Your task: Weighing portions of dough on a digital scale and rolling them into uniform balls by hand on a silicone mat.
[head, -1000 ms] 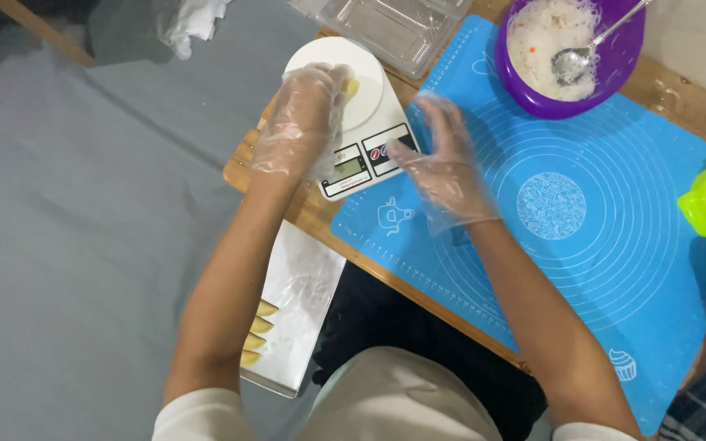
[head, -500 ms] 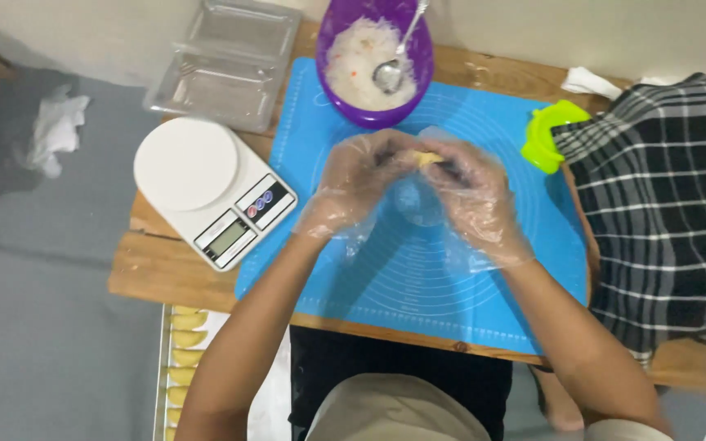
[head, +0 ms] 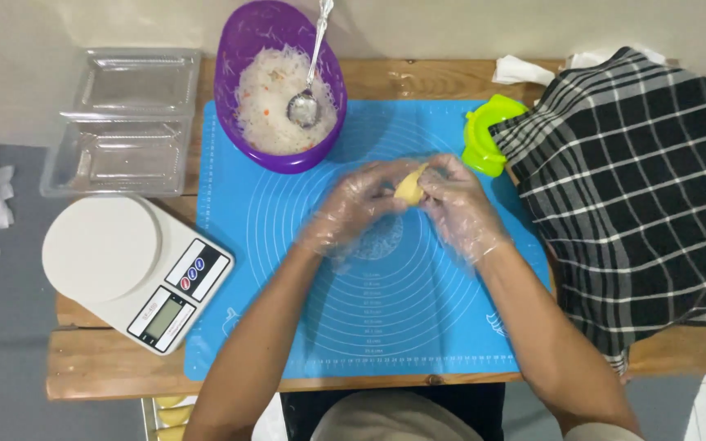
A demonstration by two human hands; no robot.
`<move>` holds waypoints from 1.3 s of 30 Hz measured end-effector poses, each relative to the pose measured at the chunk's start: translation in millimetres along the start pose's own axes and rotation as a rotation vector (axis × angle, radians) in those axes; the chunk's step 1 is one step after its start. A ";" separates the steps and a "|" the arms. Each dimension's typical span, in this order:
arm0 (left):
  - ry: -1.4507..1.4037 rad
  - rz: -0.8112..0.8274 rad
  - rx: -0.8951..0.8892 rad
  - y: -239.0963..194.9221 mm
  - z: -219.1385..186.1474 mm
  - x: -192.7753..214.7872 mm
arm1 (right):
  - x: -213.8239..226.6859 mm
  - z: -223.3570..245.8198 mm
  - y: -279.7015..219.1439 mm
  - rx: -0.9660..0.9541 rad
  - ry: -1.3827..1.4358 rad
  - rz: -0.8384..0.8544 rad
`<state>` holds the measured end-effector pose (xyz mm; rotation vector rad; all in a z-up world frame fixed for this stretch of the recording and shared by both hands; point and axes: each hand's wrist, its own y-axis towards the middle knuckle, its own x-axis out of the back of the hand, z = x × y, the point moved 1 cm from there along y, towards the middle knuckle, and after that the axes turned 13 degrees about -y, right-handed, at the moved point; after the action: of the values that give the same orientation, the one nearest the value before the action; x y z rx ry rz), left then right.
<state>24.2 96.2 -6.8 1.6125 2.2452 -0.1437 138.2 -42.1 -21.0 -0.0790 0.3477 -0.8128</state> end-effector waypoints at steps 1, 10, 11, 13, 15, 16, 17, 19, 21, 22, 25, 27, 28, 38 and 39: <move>0.062 -0.009 -0.052 -2.4 4.3 4.2 | -0.8 -4.7 1.8 0.040 -0.081 -0.035; 0.315 -0.148 -0.288 -2.9 -5.8 2.2 | -2.5 -6.6 -8.5 0.330 -0.520 -0.042; 0.343 -0.178 -0.283 -2.0 -0.1 7.5 | 2.1 -1.0 -9.7 0.407 -0.575 0.051; 0.355 -0.182 -0.244 -0.4 0.4 9.1 | -20.5 11.1 -11.9 0.405 -0.585 0.008; 0.363 -0.183 -0.209 0.7 1.5 10.4 | -30.9 19.3 -12.3 0.406 -0.600 -0.038; 0.333 -0.169 -0.193 1.4 2.2 11.0 | -30.1 21.3 -11.3 0.408 -0.602 -0.075; 0.304 -0.156 -0.177 1.9 2.7 11.2 | -29.1 23.5 -10.5 0.410 -0.604 -0.112; 0.280 -0.174 -0.178 1.6 4.7 7.1 | -28.1 7.1 -7.8 0.341 -0.544 -0.144; 0.260 -0.194 -0.182 2.3 -1.3 2.9 | -25.4 3.6 -5.9 0.275 -0.482 -0.172; 0.179 -0.181 -0.146 3.4 -8.0 0.8 | -24.5 9.3 -5.3 0.345 -0.492 -0.099; 0.086 -0.189 -0.117 2.0 -9.5 1.7 | -18.6 6.9 -3.5 0.457 -0.496 0.045; 0.075 -0.211 -0.131 1.3 -8.7 1.4 | -15.7 4.5 -0.8 0.506 -0.492 0.117; 0.082 -0.221 -0.142 0.0 -10.2 -0.8 | -15.3 5.3 -0.9 0.550 -0.518 0.122; 0.339 -0.200 -0.250 -3.9 -10.5 3.6 | -20.9 20.6 -11.1 0.573 -0.649 0.024; 0.340 -0.199 -0.252 -3.5 -14.5 3.1 | -20.7 19.3 -9.2 0.575 -0.649 0.024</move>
<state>16.6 102.0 5.0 1.3606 2.5510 0.3750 125.2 -34.7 4.7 0.1979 -0.5001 -0.7922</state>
